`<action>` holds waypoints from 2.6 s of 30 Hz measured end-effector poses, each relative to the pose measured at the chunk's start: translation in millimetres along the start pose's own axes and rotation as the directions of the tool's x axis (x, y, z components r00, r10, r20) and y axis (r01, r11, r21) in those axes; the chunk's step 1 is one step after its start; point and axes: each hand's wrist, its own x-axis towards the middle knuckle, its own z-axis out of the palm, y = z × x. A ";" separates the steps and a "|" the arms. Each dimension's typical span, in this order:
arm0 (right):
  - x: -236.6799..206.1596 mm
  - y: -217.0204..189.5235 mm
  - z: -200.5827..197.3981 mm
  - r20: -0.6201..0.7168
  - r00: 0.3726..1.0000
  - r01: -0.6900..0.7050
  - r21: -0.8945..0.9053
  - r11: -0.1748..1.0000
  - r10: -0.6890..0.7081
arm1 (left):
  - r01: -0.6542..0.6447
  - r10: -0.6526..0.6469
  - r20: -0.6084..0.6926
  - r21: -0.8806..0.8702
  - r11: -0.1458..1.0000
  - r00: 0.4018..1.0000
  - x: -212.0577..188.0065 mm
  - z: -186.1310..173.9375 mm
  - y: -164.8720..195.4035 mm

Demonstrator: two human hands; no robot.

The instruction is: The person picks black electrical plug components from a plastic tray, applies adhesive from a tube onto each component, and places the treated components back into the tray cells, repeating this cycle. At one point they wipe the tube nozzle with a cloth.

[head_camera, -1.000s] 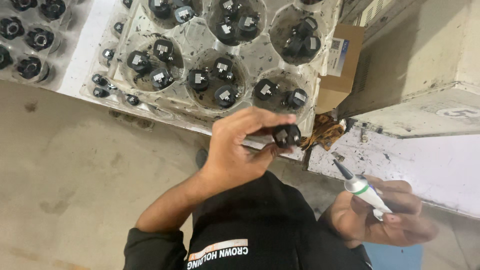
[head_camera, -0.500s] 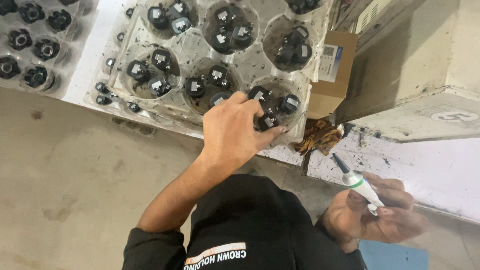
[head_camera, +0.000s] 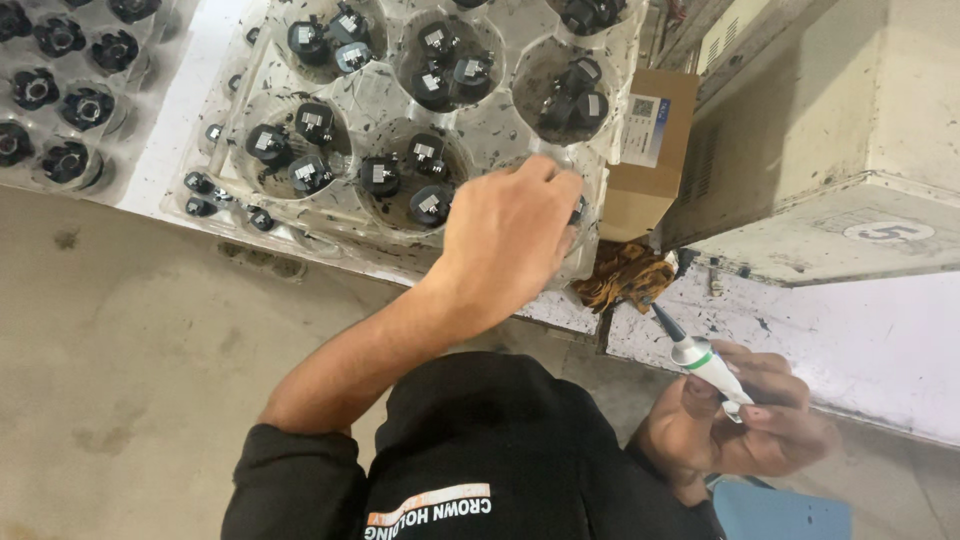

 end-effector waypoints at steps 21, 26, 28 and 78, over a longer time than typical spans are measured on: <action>-15.2 -5.6 9.9 0.019 0.996 -0.086 0.017 0.996 0.085 | 0.123 -0.257 0.110 -0.992 0.033 0.960 -68.3 -14.7 25.7; -9.9 -2.6 12.3 0.071 0.994 0.082 0.010 0.997 -0.082 | 0.128 -0.346 0.067 -0.979 0.156 0.936 -85.5 -3.3 20.9; -11.3 -8.2 7.3 0.167 0.984 0.075 -0.083 0.994 -0.060 | 0.156 -0.312 0.092 -0.970 0.188 0.946 -88.8 -3.8 17.3; -15.1 -26.3 17.2 0.089 0.987 0.141 -0.039 0.989 -0.137 | 0.162 -0.238 0.175 -0.984 -0.074 0.955 -124.6 33.1 30.3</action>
